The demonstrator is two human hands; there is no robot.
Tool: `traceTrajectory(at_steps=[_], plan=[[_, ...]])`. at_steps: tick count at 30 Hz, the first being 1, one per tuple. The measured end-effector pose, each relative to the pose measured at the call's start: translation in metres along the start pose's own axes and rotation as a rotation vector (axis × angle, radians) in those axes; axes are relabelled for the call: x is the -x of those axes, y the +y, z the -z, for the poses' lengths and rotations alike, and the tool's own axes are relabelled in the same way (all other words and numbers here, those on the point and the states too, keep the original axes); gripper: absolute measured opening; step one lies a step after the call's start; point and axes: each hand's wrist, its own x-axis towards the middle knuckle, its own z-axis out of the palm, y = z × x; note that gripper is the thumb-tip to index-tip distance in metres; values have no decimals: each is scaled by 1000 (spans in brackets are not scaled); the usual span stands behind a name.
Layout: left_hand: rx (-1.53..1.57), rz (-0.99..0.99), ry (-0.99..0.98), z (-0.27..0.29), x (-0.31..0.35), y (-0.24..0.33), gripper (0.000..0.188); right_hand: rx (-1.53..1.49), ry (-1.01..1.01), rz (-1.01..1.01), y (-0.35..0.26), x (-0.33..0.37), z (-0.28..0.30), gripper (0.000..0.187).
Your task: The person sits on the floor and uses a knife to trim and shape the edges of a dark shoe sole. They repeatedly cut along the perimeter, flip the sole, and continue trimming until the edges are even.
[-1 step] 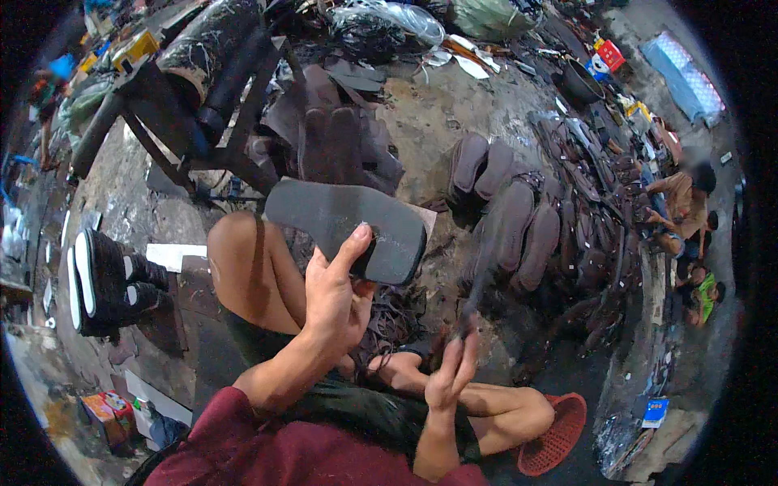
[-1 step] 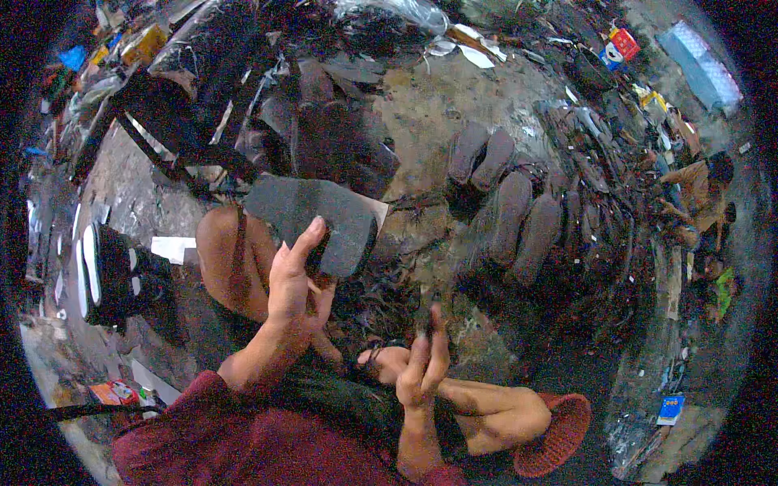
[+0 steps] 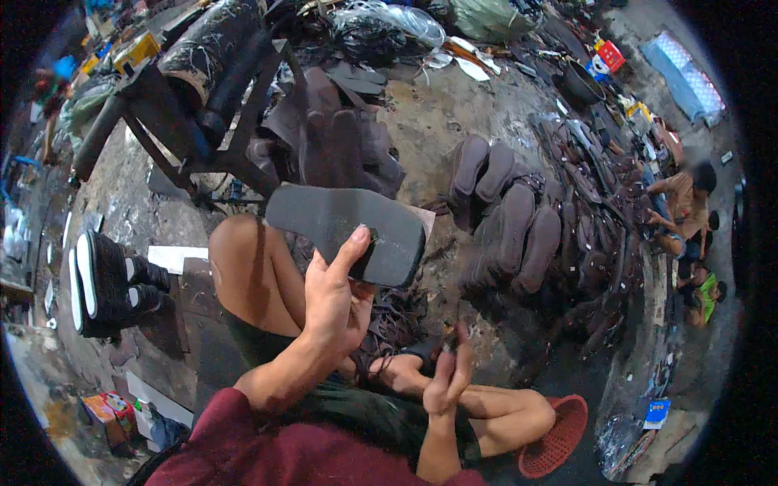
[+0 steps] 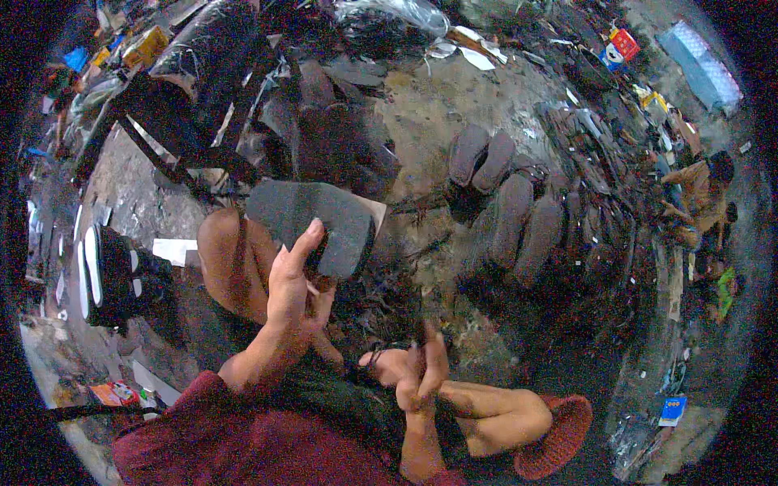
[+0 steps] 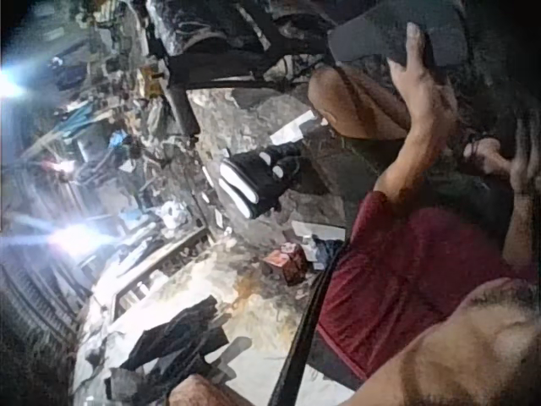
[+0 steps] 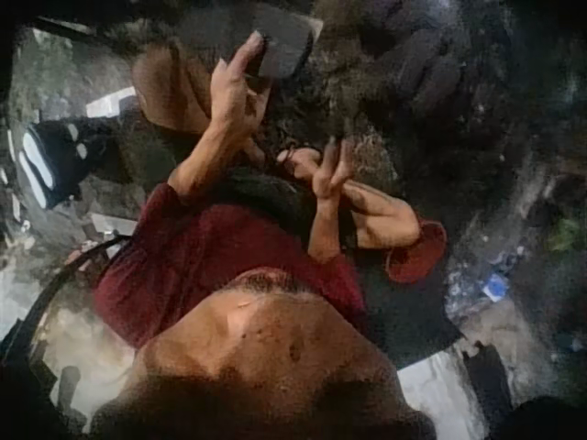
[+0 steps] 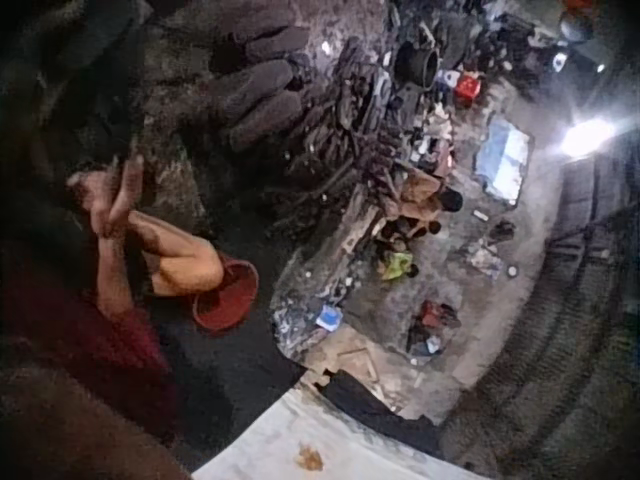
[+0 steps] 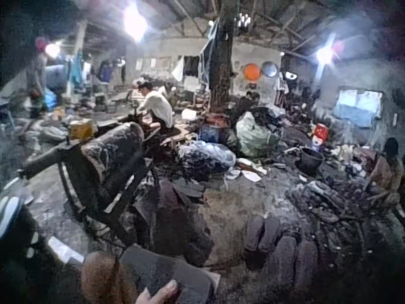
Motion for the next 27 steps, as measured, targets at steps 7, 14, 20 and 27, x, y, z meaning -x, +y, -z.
traceTrajectory(at_steps=[7, 14, 20, 27], plan=[[-1, 29, 63, -2, -3, 6, 26, -87, -71, -108, 7, 61, -6, 42], [28, -42, 62, -14, -2, 1, 24, -84, -17, -76, 13, 73, -17, 43], [155, 53, 52, -34, 23, 16, 24, -37, 36, -48, 21, 76, -31, 38], [224, 90, 67, -30, 23, 18, 21, -22, 158, -13, 21, 71, -43, 35]])
